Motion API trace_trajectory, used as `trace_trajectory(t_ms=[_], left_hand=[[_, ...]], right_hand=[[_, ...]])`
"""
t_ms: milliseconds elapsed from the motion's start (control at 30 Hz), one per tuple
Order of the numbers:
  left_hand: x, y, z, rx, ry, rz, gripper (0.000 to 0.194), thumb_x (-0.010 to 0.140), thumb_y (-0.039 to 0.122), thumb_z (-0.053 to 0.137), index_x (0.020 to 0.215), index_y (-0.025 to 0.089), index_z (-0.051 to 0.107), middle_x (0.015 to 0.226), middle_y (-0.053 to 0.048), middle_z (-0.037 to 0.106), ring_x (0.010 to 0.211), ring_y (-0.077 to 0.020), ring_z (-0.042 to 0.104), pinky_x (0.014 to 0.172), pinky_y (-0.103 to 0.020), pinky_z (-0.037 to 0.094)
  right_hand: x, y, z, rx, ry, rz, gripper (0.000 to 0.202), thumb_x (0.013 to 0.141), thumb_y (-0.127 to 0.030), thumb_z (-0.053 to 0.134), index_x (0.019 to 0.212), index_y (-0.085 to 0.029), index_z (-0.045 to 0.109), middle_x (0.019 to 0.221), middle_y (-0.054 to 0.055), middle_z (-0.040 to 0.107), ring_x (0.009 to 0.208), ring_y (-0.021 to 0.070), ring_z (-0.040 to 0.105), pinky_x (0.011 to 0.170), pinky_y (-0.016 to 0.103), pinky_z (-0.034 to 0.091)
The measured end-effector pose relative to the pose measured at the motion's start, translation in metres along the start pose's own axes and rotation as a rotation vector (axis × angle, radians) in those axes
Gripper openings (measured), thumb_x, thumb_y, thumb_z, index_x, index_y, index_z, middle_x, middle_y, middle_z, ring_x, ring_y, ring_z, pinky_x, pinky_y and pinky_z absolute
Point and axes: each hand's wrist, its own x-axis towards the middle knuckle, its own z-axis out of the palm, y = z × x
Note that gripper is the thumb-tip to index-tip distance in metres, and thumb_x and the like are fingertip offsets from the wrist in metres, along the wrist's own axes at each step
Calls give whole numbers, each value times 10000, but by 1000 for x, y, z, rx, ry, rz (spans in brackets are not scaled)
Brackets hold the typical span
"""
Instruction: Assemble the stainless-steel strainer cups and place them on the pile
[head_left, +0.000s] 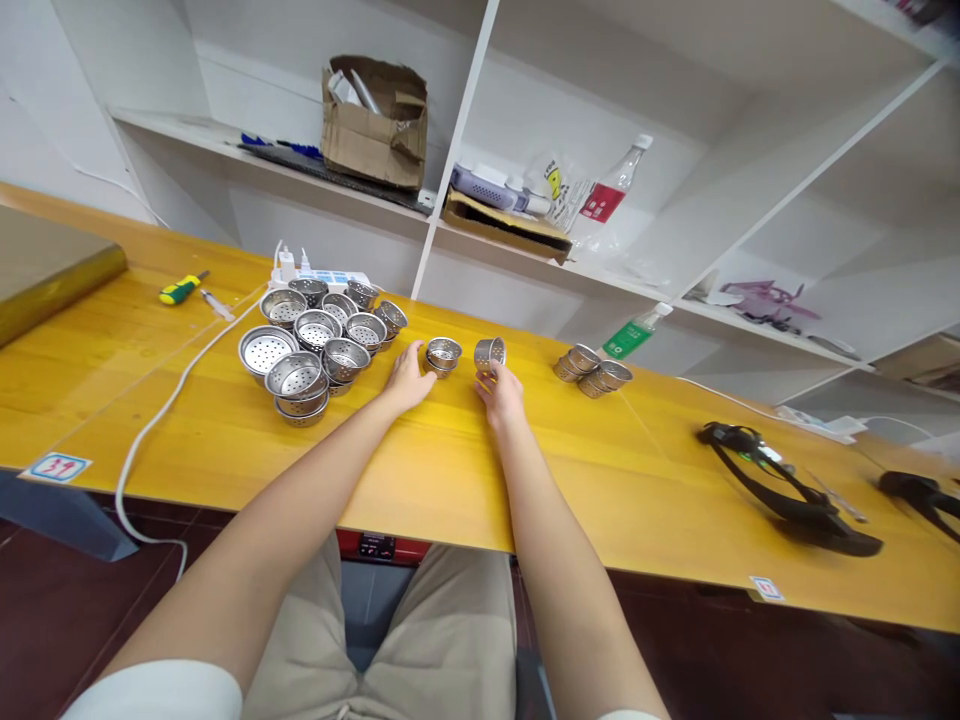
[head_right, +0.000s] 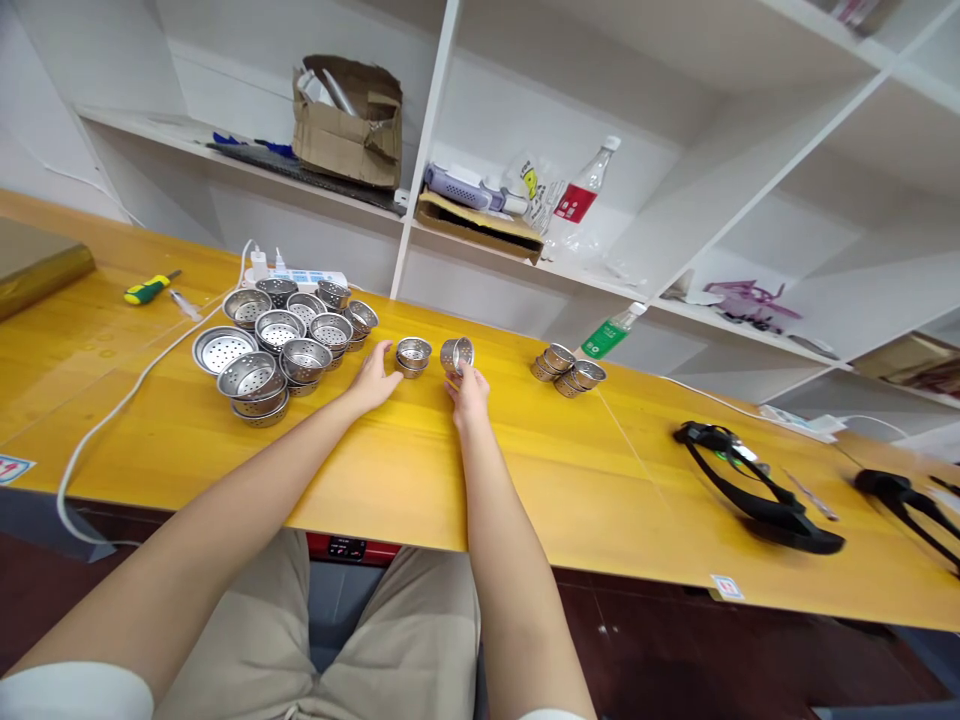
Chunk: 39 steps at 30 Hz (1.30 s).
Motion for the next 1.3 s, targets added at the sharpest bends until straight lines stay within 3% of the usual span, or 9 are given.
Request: trace_trajectory(t_ms=[133, 300, 433, 633, 833, 1067, 1200, 1300], left_hand=[[1, -3, 7, 11, -142, 51, 819, 761, 174, 724, 1517, 152, 408, 1525, -204, 567, 1413, -346, 556, 1219, -522, 410], [-4, -4, 10, 15, -137, 140, 852, 776, 333, 800, 1508, 164, 398, 1487, -196, 590, 1400, -334, 569, 1194, -495, 443], [-9, 0, 8, 48, -142, 116, 882, 757, 357, 825, 1507, 173, 400, 1524, -193, 558, 1406, -353, 559, 1176, -505, 457], [-12, 7, 5, 43, -136, 113, 784, 752, 317, 824, 1439, 190, 467, 1437, -160, 630, 1325, -338, 619, 1121, -491, 501], [-13, 10, 3, 34, -124, 102, 752, 746, 294, 825, 1407, 198, 481, 1406, -136, 654, 1295, -323, 636, 1094, -466, 515], [-12, 7, 3, 56, -95, 115, 686, 742, 302, 827, 1350, 203, 526, 1388, -126, 662, 1292, -316, 634, 1098, -452, 511], [-12, 3, 4, 86, -49, 123, 727, 759, 339, 812, 1400, 193, 501, 1413, -152, 637, 1324, -335, 608, 1116, -478, 498], [-17, 8, 0, 148, 8, 156, 921, 729, 328, 819, 1523, 158, 382, 1553, -211, 502, 1463, -381, 475, 1215, -537, 401]], right_hand=[[12, 8, 11, 127, -100, 64, 194, 789, -289, 754, 811, -221, 574, 698, -63, 635, 815, 169, 741, 754, 315, 618], [9, 12, 16, 153, -229, 56, 303, 740, -327, 809, 769, -233, 523, 707, -56, 647, 729, 150, 677, 735, 308, 600], [0, 17, 18, 46, -290, -10, 402, 706, -412, 843, 728, -233, 483, 767, -32, 667, 742, 136, 637, 700, 261, 560], [-9, 22, 17, -261, -284, -220, 518, 703, -560, 820, 624, -243, 418, 616, -63, 469, 645, 116, 487, 635, 237, 480], [-12, 21, 16, -334, -267, -273, 494, 703, -589, 780, 597, -236, 452, 600, -55, 472, 623, 112, 440, 638, 248, 468], [-14, 23, 17, -313, -297, -258, 489, 703, -624, 773, 638, -231, 489, 673, -29, 520, 711, 147, 522, 666, 274, 545], [-20, 21, 15, -244, -331, -235, 339, 710, -473, 783, 864, -233, 600, 921, -6, 637, 877, 174, 629, 675, 262, 568], [-25, 20, 15, -200, -434, -171, 457, 648, -271, 795, 1077, -260, 638, 1079, -11, 680, 942, 170, 653, 740, 265, 579]])
